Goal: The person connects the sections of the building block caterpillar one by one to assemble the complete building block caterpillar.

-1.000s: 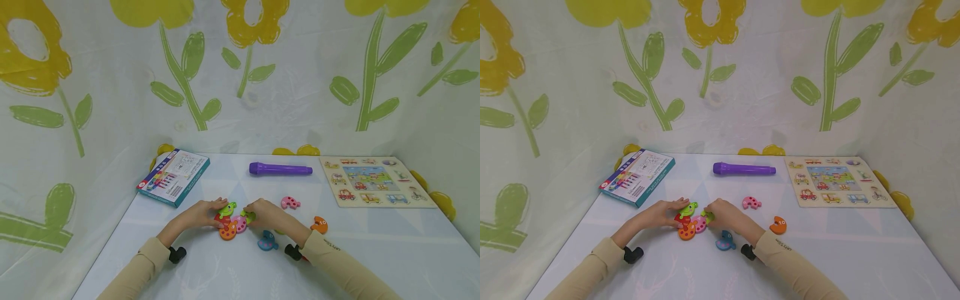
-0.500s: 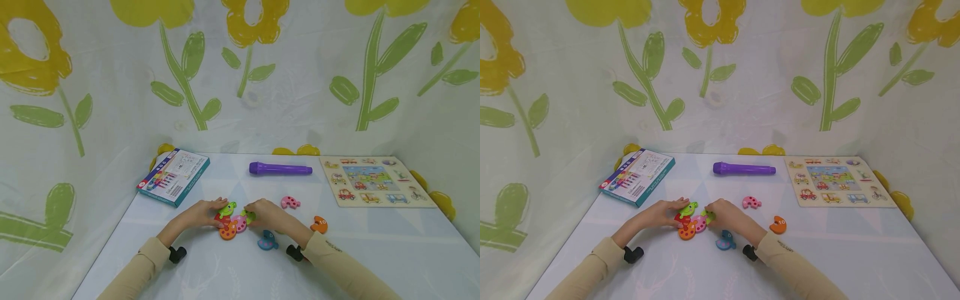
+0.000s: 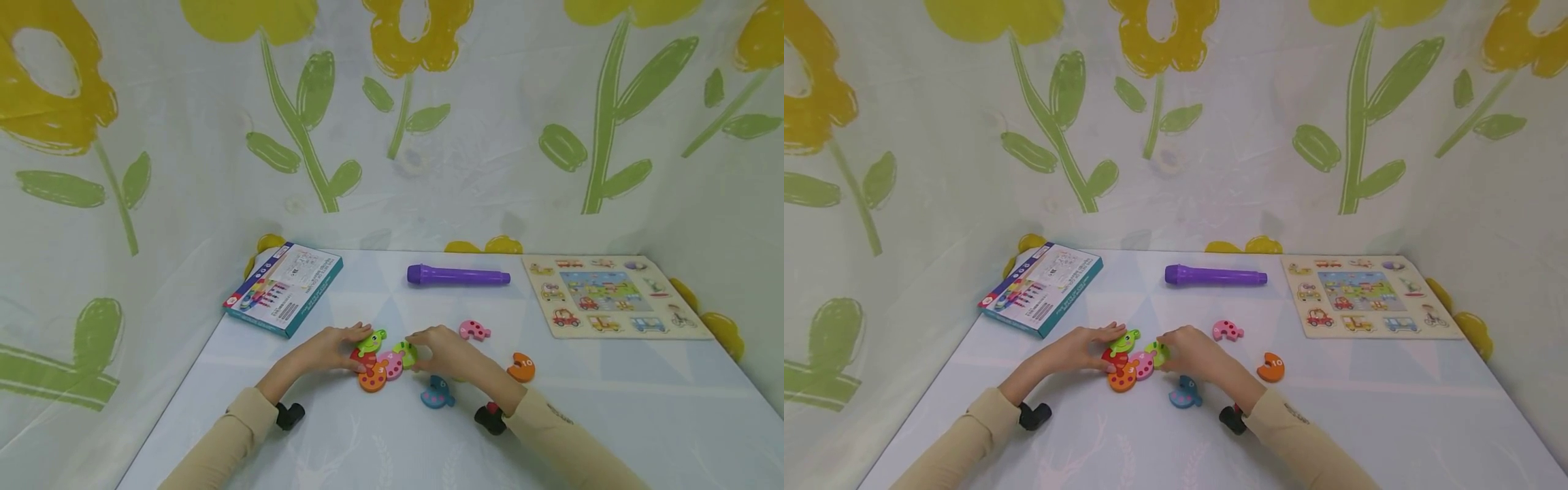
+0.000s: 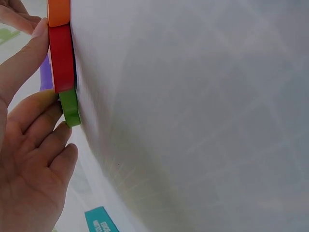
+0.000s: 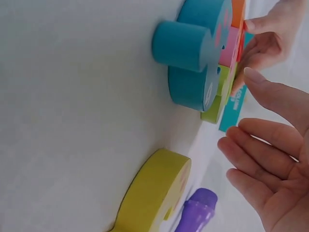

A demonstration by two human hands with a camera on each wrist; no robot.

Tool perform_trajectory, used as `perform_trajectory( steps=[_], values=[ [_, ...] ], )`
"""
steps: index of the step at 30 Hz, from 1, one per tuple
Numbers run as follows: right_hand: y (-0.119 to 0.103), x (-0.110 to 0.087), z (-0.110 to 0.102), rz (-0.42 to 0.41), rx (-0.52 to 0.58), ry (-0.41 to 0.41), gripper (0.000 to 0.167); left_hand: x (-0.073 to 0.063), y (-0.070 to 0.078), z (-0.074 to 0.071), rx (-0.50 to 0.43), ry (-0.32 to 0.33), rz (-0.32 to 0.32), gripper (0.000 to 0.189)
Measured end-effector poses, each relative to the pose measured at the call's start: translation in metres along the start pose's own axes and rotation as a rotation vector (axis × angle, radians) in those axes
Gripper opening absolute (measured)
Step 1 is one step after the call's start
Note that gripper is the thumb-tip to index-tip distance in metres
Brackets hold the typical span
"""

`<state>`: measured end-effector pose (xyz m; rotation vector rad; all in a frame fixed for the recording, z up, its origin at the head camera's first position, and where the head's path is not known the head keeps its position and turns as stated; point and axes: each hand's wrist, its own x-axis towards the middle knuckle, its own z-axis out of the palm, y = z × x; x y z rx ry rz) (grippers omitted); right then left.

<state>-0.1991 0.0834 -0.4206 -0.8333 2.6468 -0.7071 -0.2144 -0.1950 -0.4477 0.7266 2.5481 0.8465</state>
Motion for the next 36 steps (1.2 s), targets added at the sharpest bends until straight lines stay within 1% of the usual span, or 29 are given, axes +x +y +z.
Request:
perform_trajectory(
  steps=[7,16,20,26,30,36],
  values=[
    [0.004,-0.012,-0.002,-0.055,0.002,0.031,0.045,0.000,0.001,0.000,-0.002,0.002,-0.008,0.078],
    [0.007,-0.027,-0.001,-0.058,-0.012,0.041,0.048,0.000,0.001,0.000,-0.005,0.006,-0.021,0.078],
    [0.011,-0.034,0.000,-0.071,-0.008,0.042,0.046,0.000,0.000,0.000,0.003,0.000,-0.011,0.079],
    [0.017,-0.046,0.003,-0.123,-0.038,0.061,0.045,-0.001,0.001,0.000,0.016,0.003,0.007,0.078],
    [0.020,-0.050,0.006,-0.113,-0.029,0.055,0.047,-0.002,0.003,0.000,0.014,0.005,0.004,0.077],
    [0.021,-0.055,0.010,-0.091,-0.021,0.034,0.047,-0.001,0.002,0.000,0.015,0.005,0.019,0.077]
  ],
)
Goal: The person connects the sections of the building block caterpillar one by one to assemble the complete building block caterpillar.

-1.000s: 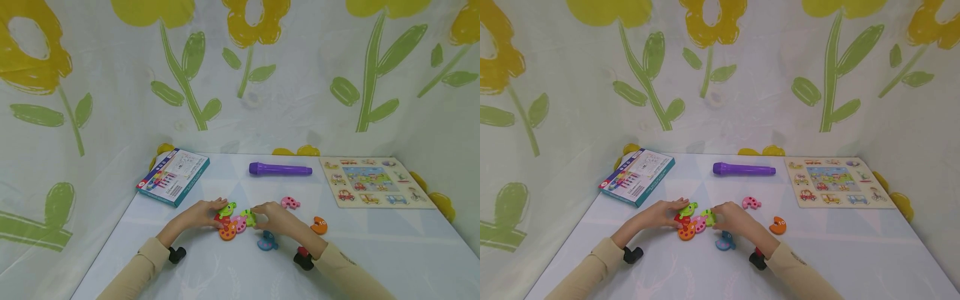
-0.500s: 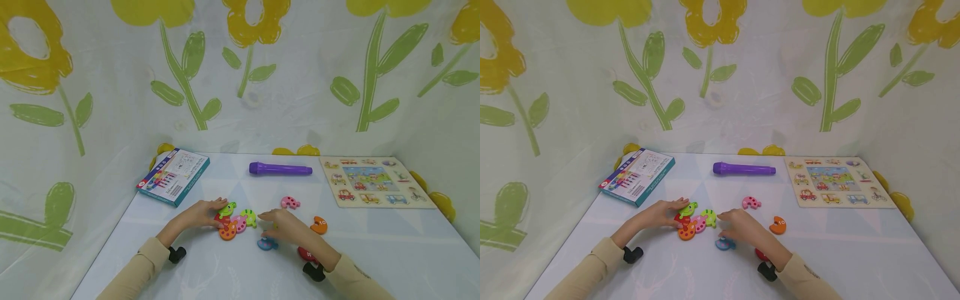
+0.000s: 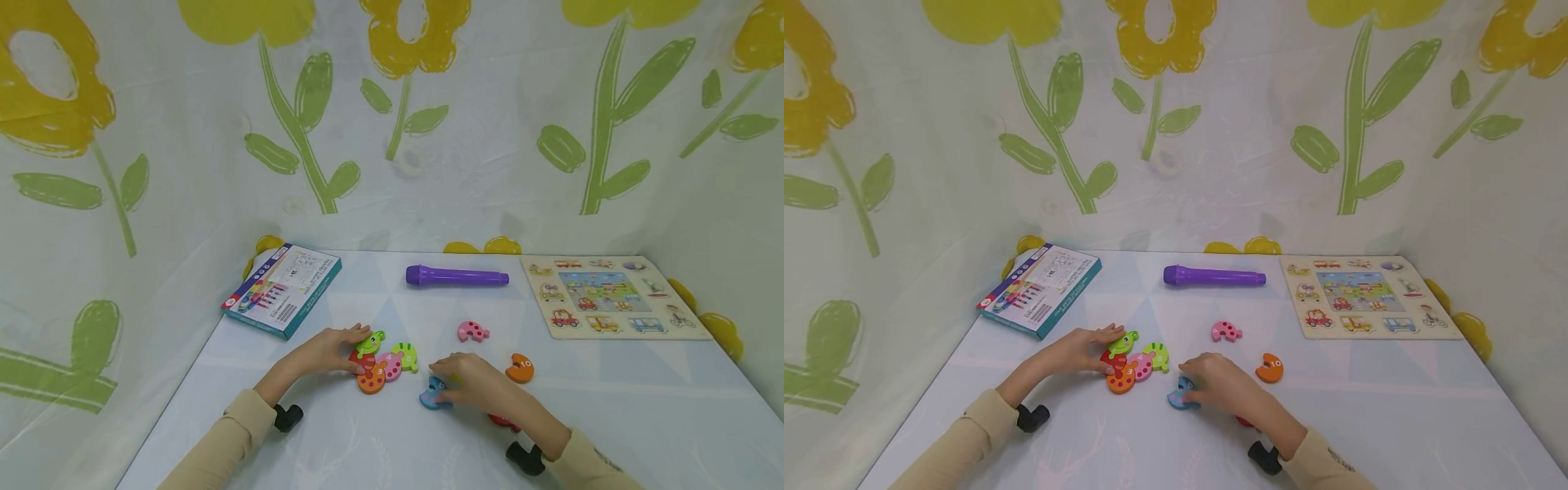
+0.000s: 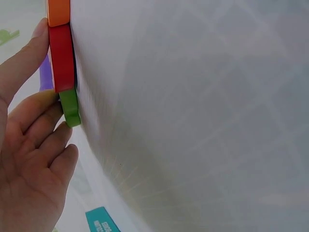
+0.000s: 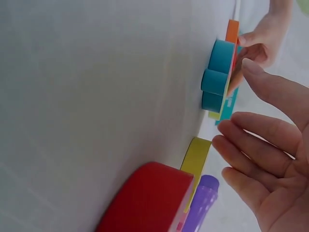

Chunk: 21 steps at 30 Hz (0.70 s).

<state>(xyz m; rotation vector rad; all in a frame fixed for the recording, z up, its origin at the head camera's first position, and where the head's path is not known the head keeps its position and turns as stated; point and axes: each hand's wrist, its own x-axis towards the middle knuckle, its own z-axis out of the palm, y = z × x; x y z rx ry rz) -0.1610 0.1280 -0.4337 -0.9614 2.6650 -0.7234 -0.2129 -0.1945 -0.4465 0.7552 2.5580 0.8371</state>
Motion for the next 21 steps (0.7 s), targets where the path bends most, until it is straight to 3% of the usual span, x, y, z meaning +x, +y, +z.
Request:
perform_trajectory(
  steps=[21],
  values=[
    [-0.0026,-0.0009,0.0048,-0.038,-0.084,-0.048,0.049,-0.0001,-0.0026,0.0008,0.006,0.000,0.004,0.076]
  ],
)
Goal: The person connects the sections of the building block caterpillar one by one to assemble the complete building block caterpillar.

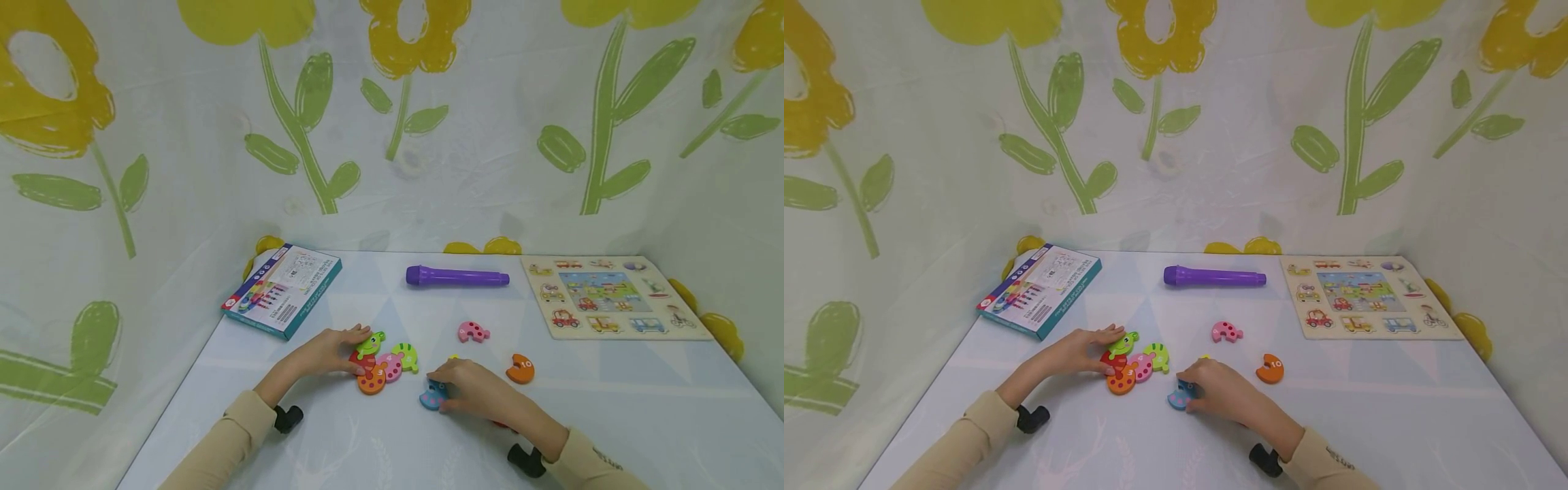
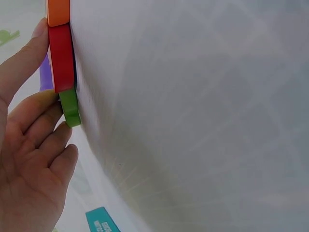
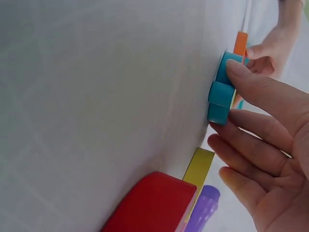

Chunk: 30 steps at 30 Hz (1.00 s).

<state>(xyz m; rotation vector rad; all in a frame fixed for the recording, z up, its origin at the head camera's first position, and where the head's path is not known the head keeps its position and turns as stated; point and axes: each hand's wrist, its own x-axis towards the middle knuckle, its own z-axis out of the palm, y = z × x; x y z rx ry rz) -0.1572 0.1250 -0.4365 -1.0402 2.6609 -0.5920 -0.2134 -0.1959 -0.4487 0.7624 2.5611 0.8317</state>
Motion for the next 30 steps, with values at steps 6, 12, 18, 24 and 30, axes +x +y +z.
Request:
perform_trajectory(
  steps=[6,12,18,24,30],
  values=[
    [-0.0003,-0.0003,-0.0003,-0.012,-0.003,0.020,0.048,0.0000,-0.0001,0.0002,0.001,-0.002,-0.003,0.076],
    [-0.0037,-0.0002,-0.0018,-0.001,-0.015,0.046,0.048,-0.0004,0.0013,0.0000,-0.003,0.000,-0.003,0.075],
    [-0.0073,0.0026,-0.0043,0.028,-0.002,0.057,0.047,-0.0003,0.0015,0.0002,0.000,0.002,-0.003,0.076],
    [-0.0074,0.0060,-0.0050,0.041,-0.021,0.071,0.048,-0.0003,0.0025,0.0003,0.001,0.004,-0.009,0.075],
    [-0.0069,0.0083,-0.0070,0.032,-0.046,0.098,0.047,-0.0004,0.0022,0.0006,0.004,0.004,-0.008,0.074]
  ],
)
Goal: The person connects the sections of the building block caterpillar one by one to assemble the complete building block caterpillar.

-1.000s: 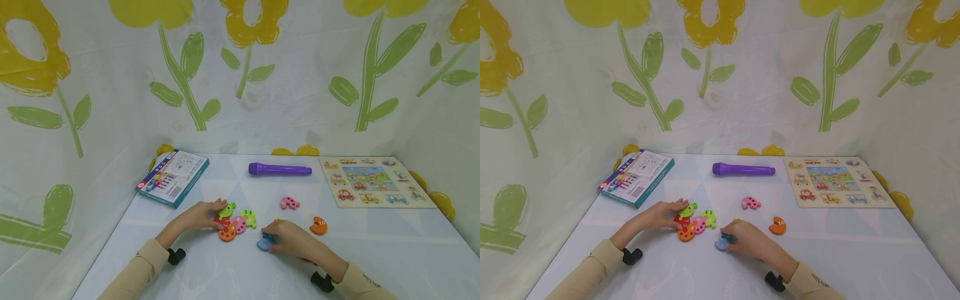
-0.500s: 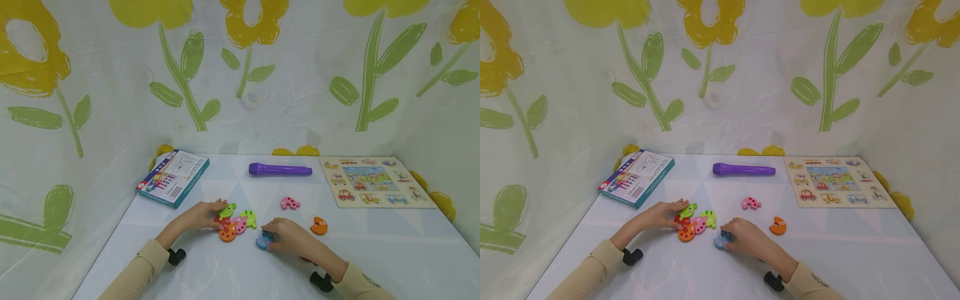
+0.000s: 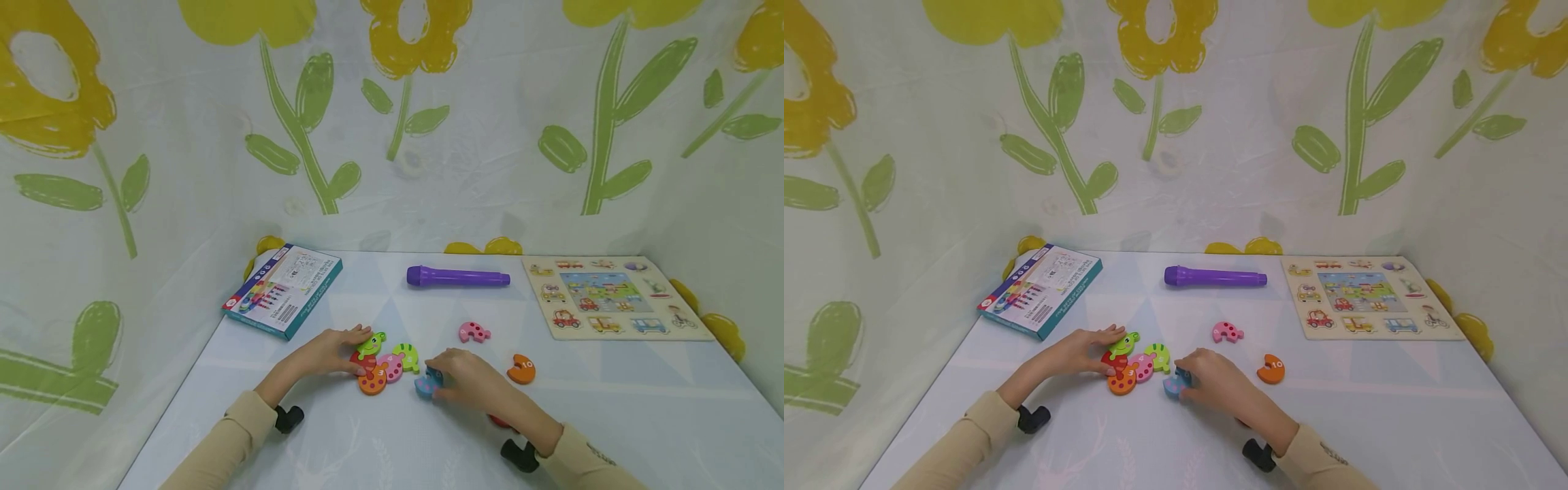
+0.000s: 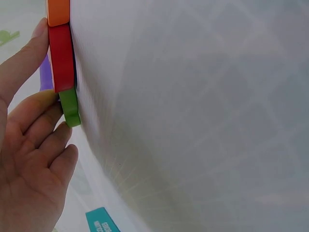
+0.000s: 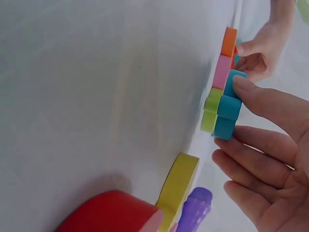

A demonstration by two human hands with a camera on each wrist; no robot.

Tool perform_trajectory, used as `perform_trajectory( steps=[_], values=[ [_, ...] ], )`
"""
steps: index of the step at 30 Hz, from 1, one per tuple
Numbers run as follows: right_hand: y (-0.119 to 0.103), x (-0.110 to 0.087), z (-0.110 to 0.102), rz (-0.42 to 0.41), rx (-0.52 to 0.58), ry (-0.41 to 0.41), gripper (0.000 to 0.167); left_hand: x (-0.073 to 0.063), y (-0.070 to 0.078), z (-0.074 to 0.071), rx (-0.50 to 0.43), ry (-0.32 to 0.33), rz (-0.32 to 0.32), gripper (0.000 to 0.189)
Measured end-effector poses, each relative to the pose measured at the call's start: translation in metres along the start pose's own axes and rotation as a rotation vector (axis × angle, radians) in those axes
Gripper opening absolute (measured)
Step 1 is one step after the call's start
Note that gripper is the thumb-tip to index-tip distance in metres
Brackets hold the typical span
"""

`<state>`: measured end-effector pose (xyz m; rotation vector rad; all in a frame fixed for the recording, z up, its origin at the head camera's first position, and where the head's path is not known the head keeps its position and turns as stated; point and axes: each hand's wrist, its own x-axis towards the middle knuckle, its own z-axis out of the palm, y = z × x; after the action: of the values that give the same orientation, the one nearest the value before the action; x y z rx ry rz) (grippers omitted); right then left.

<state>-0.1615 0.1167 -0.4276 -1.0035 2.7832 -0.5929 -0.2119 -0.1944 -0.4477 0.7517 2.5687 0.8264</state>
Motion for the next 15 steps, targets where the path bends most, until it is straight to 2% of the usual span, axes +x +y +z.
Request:
perform_trajectory(
  steps=[8,15],
  values=[
    [-0.0023,0.0022,-0.0017,-0.020,0.009,0.034,0.045,0.0006,0.0004,0.0001,-0.007,0.003,0.007,0.075],
    [-0.0048,0.0082,-0.0008,0.021,0.019,0.032,0.045,-0.0007,0.0023,-0.0006,-0.011,0.005,0.004,0.074]
  ],
)
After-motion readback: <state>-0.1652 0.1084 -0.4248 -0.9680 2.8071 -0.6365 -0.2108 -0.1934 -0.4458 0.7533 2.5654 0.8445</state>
